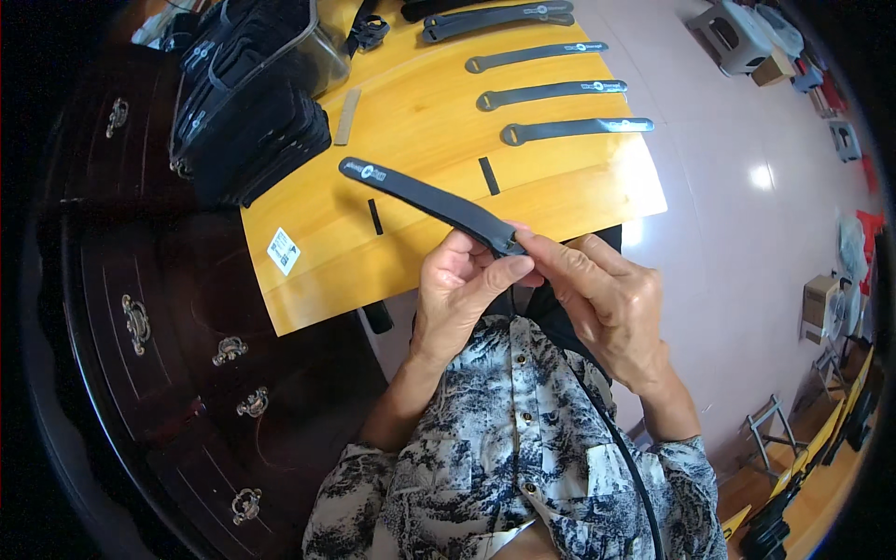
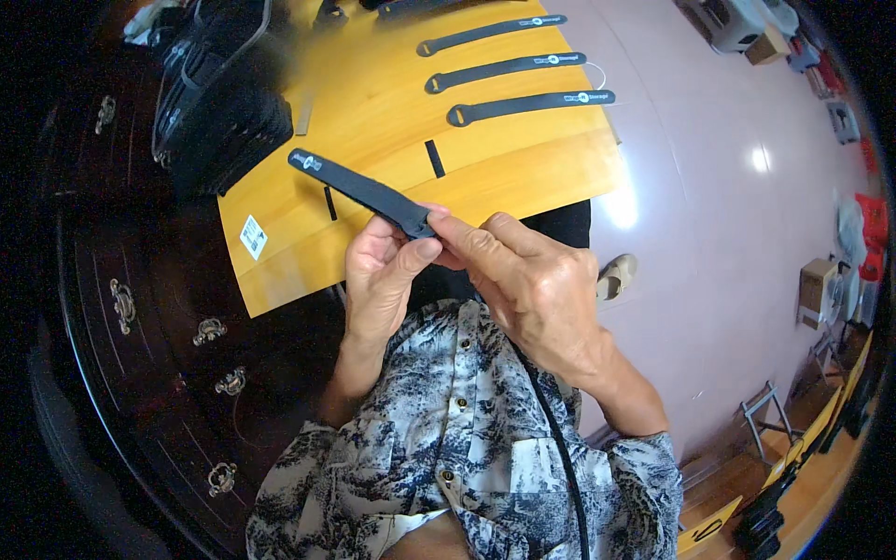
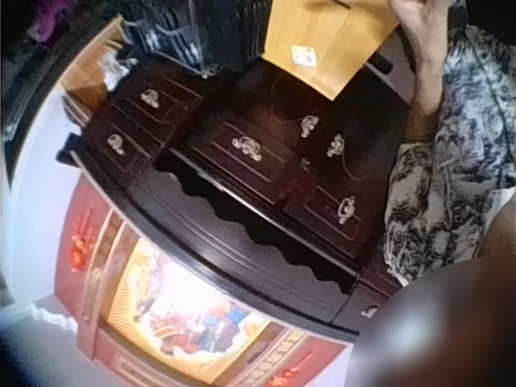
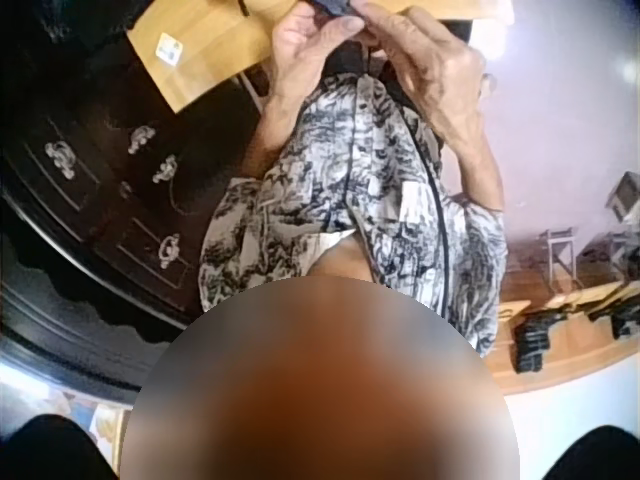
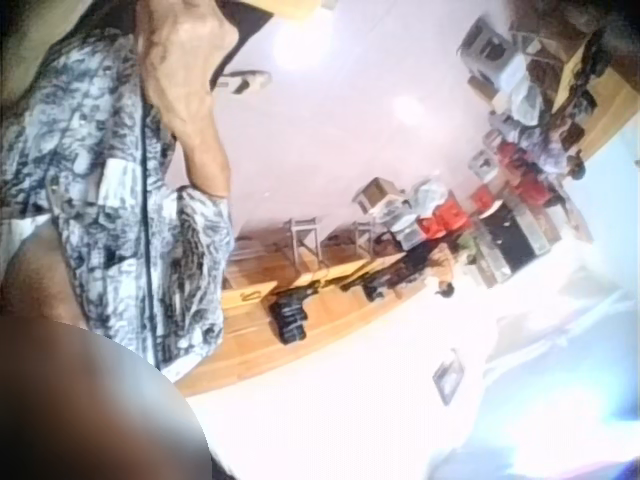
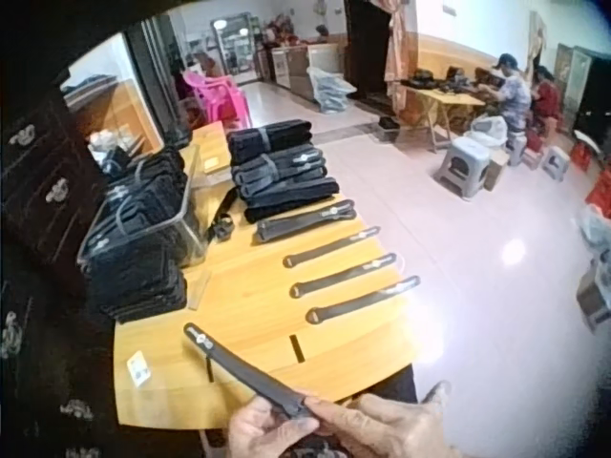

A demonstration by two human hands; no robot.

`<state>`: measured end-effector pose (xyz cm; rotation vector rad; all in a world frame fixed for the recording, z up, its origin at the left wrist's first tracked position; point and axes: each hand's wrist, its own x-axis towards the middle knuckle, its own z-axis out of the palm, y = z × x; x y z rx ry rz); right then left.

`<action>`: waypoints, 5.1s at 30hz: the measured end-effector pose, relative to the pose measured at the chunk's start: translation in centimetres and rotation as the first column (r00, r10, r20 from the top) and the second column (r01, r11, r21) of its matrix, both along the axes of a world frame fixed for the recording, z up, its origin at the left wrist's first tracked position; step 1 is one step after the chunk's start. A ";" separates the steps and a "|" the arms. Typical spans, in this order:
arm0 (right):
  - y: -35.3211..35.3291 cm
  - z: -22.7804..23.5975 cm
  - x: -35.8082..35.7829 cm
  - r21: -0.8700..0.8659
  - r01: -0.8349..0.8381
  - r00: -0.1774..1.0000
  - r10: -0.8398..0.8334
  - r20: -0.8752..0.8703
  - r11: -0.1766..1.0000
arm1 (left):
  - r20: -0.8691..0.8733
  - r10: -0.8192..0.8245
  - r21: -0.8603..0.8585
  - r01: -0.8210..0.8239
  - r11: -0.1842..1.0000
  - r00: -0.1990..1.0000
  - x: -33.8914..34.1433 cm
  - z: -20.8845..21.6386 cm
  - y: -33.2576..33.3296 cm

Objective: Using a small sharp tool to clear or poke holes through textile straps at a workbench.

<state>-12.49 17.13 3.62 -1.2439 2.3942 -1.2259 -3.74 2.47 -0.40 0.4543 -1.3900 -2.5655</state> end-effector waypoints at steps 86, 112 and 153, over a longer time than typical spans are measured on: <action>2.4 -9.1 -5.7 -0.247 0.456 0.806 -0.514 -0.293 0.855 | 0.124 -0.077 -0.132 0.093 0.987 0.989 4.3 1.4 -1.0; -4.1 -8.5 -3.7 0.026 0.358 0.922 -0.349 -0.170 0.933 | -0.110 0.081 0.198 -0.058 0.978 0.991 5.4 -1.0 -3.1; -4.1 -0.7 3.2 -0.141 0.104 0.932 -0.047 0.360 0.985 | -0.091 0.428 -0.088 -0.435 0.896 0.899 2.9 -0.6 -2.2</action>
